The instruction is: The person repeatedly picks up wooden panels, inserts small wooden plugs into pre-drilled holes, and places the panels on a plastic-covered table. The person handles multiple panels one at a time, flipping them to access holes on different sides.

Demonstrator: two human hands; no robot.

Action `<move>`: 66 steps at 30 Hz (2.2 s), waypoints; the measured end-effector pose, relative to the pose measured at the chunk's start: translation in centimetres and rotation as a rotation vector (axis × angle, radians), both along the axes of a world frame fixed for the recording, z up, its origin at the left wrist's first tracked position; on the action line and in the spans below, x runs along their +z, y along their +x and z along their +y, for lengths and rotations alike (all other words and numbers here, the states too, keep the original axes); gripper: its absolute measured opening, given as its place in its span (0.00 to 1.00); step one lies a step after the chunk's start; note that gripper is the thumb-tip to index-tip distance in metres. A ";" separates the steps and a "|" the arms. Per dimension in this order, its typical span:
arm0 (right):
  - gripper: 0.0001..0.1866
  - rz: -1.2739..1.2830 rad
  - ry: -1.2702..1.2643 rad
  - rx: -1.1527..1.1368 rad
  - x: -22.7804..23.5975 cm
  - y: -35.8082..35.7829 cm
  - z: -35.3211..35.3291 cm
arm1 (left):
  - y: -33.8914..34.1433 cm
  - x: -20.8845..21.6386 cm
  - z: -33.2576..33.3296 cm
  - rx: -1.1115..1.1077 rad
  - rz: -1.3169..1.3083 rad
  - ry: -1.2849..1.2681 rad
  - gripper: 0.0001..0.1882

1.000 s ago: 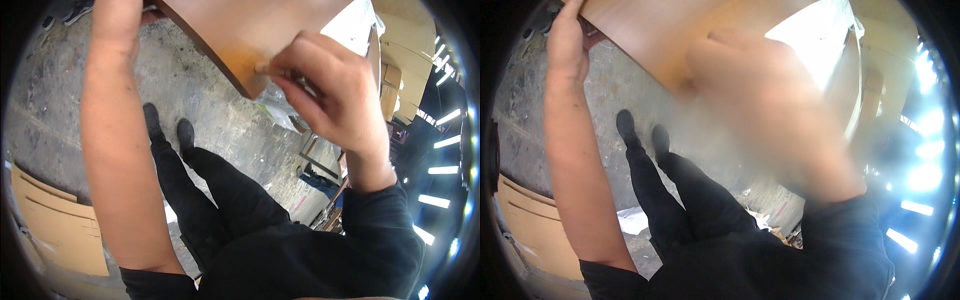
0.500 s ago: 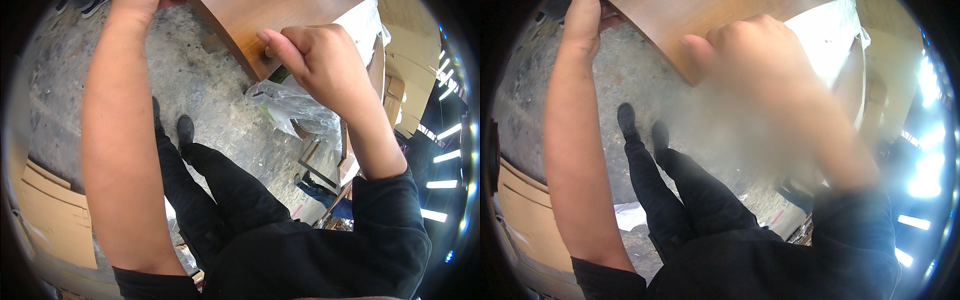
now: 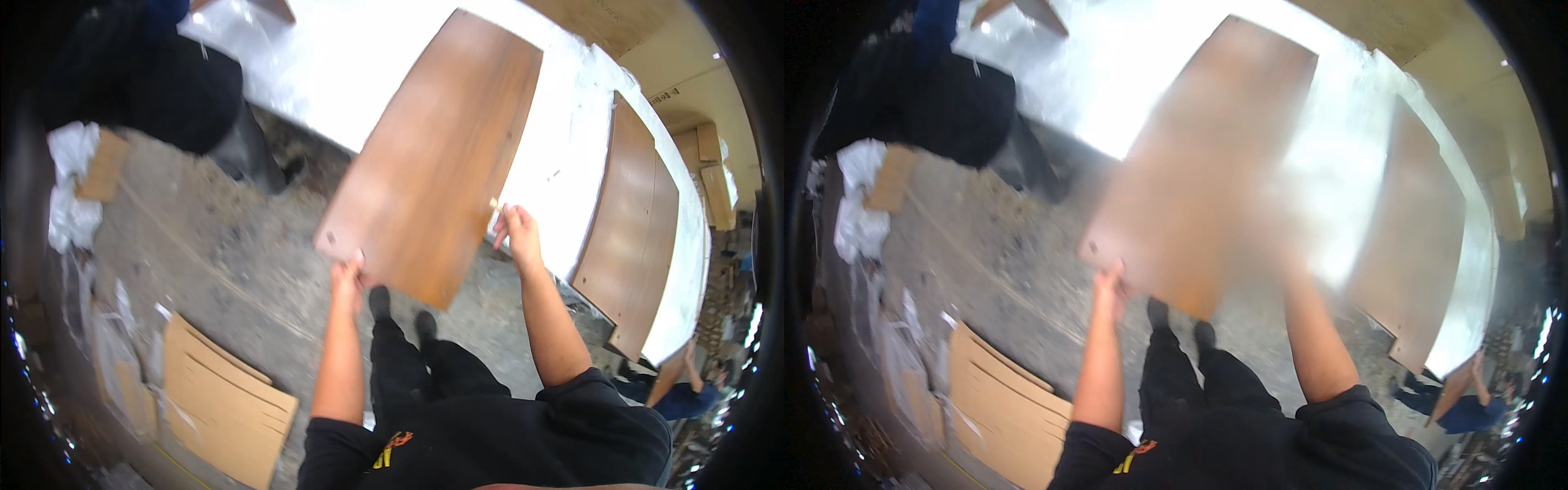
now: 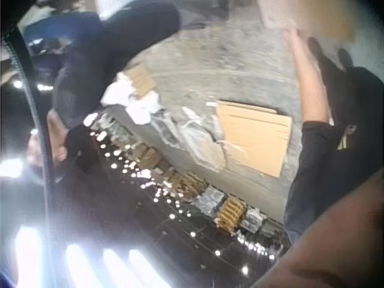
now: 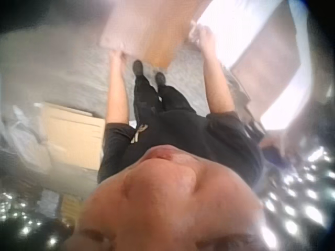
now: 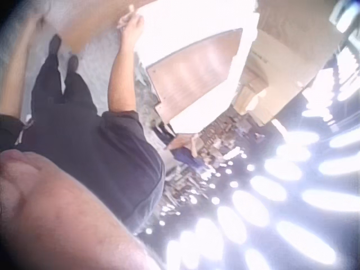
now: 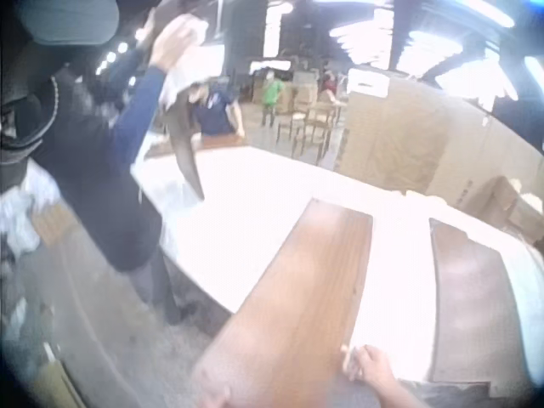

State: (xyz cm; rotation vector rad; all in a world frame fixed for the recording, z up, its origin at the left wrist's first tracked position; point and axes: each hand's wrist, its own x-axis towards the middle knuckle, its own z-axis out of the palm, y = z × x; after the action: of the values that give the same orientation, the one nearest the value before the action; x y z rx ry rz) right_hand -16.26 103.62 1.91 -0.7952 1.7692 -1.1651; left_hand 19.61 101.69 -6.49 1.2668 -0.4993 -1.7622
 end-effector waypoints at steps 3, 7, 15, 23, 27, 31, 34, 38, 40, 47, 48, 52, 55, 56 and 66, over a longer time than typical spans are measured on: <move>0.24 0.054 -0.044 -0.047 -2.5 1.9 -1.8 | 1.2 1.7 3.1 -0.075 0.143 0.063 0.31; 0.25 0.091 0.009 -0.177 -1.8 5.2 -4.6 | 2.1 2.6 3.0 -0.069 0.169 0.325 0.27; 0.16 -0.288 -0.106 -0.377 0.7 5.9 -21.0 | 4.3 1.0 -14.6 -0.303 0.269 0.131 0.36; 0.15 -0.036 -0.182 -0.155 4.7 4.4 -21.0 | 3.0 4.6 -28.1 -0.844 -0.525 0.331 0.44; 0.11 0.313 -0.007 -0.102 6.7 3.1 -5.7 | -5.7 9.3 -20.6 -1.346 -0.369 0.233 0.39; 0.09 0.503 0.130 -0.220 8.3 3.2 6.0 | -19.3 12.5 -10.3 -1.485 0.116 0.394 0.30; 0.10 0.707 0.085 -0.372 8.3 1.2 11.3 | -29.7 11.8 -3.1 -1.431 0.291 0.605 0.18; 0.12 0.614 -0.063 -0.497 5.5 -8.3 19.8 | -39.1 8.8 1.3 -1.269 0.025 0.233 0.14; 0.12 0.734 0.064 -0.720 3.3 -15.0 26.3 | -43.7 7.5 0.4 -1.064 -0.228 -0.115 0.12; 0.36 -0.580 0.273 -1.397 -3.5 -31.8 42.5 | -49.7 6.0 -6.4 -0.850 -1.424 -0.726 0.22; 0.40 -0.590 0.256 -1.397 -3.9 -31.9 42.8 | -49.8 5.5 -7.0 -0.937 -1.456 -0.708 0.23; 0.41 -0.768 0.008 -1.251 -3.7 -28.6 41.3 | -49.4 3.4 -8.3 -1.079 -1.466 -0.662 0.22; 0.37 -0.928 0.193 -1.018 -2.4 -27.2 38.9 | -50.3 4.4 -6.6 -1.078 -1.292 -0.575 0.18; 0.35 -0.832 0.198 -0.870 -1.7 -27.7 38.0 | -50.8 5.5 -4.9 -1.148 -1.137 -0.602 0.17; 0.14 -0.590 0.013 -0.580 8.5 -29.6 27.9 | -57.1 16.6 15.8 -1.493 -0.642 -0.934 0.13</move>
State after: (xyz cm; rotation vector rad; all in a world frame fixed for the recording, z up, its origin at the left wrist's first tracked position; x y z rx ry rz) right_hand -45.84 131.53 10.42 0.1091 1.5202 -1.5570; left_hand -37.51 117.45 10.12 0.6202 -2.7617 -1.5592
